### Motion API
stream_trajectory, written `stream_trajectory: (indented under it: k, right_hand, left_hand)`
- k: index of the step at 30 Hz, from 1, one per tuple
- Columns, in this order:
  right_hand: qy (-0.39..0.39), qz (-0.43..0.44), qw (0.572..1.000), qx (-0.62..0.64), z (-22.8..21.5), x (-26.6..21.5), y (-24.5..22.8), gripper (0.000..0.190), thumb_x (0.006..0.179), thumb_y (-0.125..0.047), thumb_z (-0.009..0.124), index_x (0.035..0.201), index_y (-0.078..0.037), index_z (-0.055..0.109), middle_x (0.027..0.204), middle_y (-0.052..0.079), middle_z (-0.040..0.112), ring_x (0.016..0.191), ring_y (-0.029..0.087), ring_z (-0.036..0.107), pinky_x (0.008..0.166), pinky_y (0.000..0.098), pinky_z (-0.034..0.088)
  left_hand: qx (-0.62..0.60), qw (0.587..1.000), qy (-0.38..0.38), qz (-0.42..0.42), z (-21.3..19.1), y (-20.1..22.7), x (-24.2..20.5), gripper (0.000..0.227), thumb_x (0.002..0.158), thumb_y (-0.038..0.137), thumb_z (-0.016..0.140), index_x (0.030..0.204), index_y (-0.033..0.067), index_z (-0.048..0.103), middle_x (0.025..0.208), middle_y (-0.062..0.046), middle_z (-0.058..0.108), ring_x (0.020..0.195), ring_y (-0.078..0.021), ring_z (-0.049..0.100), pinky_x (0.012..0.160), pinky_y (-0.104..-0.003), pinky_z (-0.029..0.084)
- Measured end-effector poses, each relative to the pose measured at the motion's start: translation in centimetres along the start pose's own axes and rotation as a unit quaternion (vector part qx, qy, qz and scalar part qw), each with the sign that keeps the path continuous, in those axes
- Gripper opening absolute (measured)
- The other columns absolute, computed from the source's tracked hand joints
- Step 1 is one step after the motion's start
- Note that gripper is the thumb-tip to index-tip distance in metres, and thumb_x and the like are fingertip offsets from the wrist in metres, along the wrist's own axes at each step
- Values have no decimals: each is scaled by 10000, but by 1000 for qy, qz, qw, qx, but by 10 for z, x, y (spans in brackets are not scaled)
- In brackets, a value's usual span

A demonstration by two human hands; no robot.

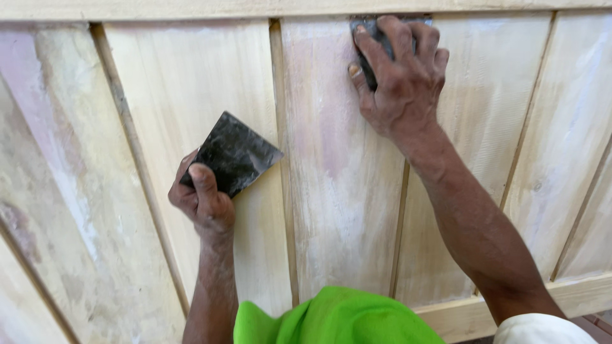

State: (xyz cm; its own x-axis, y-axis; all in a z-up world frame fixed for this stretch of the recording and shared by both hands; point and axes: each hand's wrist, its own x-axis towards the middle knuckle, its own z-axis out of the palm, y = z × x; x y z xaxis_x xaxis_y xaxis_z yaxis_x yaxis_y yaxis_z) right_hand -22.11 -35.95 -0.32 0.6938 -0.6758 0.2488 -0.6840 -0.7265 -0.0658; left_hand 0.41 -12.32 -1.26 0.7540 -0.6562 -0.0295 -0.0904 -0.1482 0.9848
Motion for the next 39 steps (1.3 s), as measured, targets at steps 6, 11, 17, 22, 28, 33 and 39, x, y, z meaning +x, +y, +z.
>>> stream_trajectory:
  k: [6, 11, 17, 22, 28, 33, 39]
  right_hand:
    - [-152, 33, 984, 85, -34, 9, 2, 377, 980, -301, 799, 1325, -168, 722, 1273, 42, 623, 1147, 294, 517, 846, 549, 469]
    - [-58, -3, 998, 27, -27, -3, 1, 426, 965, -250, 810, 1373, -187, 701, 1412, 36, 563, 1273, 305, 483, 911, 506, 491]
    - [21, -2, 1000, 16, -8, 11, -7, 447, 937, -318, 835, 1333, -167, 695, 1415, 68, 518, 1275, 310, 460, 914, 505, 475]
    - [-97, 20, 994, 50, -26, 17, -13, 389, 974, -303, 809, 1321, -153, 714, 1290, 56, 583, 1220, 290, 493, 871, 526, 463]
    - [-135, 18, 987, 88, -41, 6, -7, 359, 978, -237, 778, 1327, -182, 713, 1293, 15, 613, 1204, 268, 508, 874, 513, 468]
    - [-11, 5, 999, 35, -9, 1, -9, 449, 939, -205, 789, 1372, -160, 681, 1416, 70, 560, 1275, 324, 471, 897, 501, 471]
    - [71, 5, 997, 7, 9, 7, -18, 428, 915, -291, 820, 1313, -191, 697, 1411, 84, 522, 1295, 331, 446, 977, 531, 449]
  left_hand:
    - [-36, 999, 1, 1, 6, 7, 6, 594, 1108, 505, 542, 1051, -70, 680, 676, 84, 405, 652, -36, 340, 591, -250, 267]
    - [-16, 1000, -4, -17, 3, 4, 4, 603, 1094, 508, 539, 1047, -74, 691, 650, 91, 359, 640, -30, 302, 588, -252, 238]
    - [-27, 999, -16, 26, 5, 7, 7, 622, 1116, 522, 535, 1085, -81, 686, 739, 63, 467, 702, -34, 381, 628, -252, 310]
    - [-15, 1000, -9, 2, 0, 5, 0, 594, 1129, 509, 525, 1012, -56, 666, 702, 62, 415, 675, -30, 351, 600, -231, 286]
    - [-38, 998, -25, 32, 0, 2, 3, 601, 1140, 503, 528, 1118, -76, 684, 761, 71, 464, 716, -44, 365, 628, -267, 301]
    - [-24, 1000, -18, -2, 0, 4, 4, 617, 1109, 517, 518, 1105, -75, 694, 678, 92, 379, 659, -28, 310, 588, -252, 243]
    - [-42, 999, -20, -16, 1, -3, -1, 618, 1097, 525, 541, 1110, -72, 698, 678, 95, 429, 636, -25, 333, 563, -253, 265]
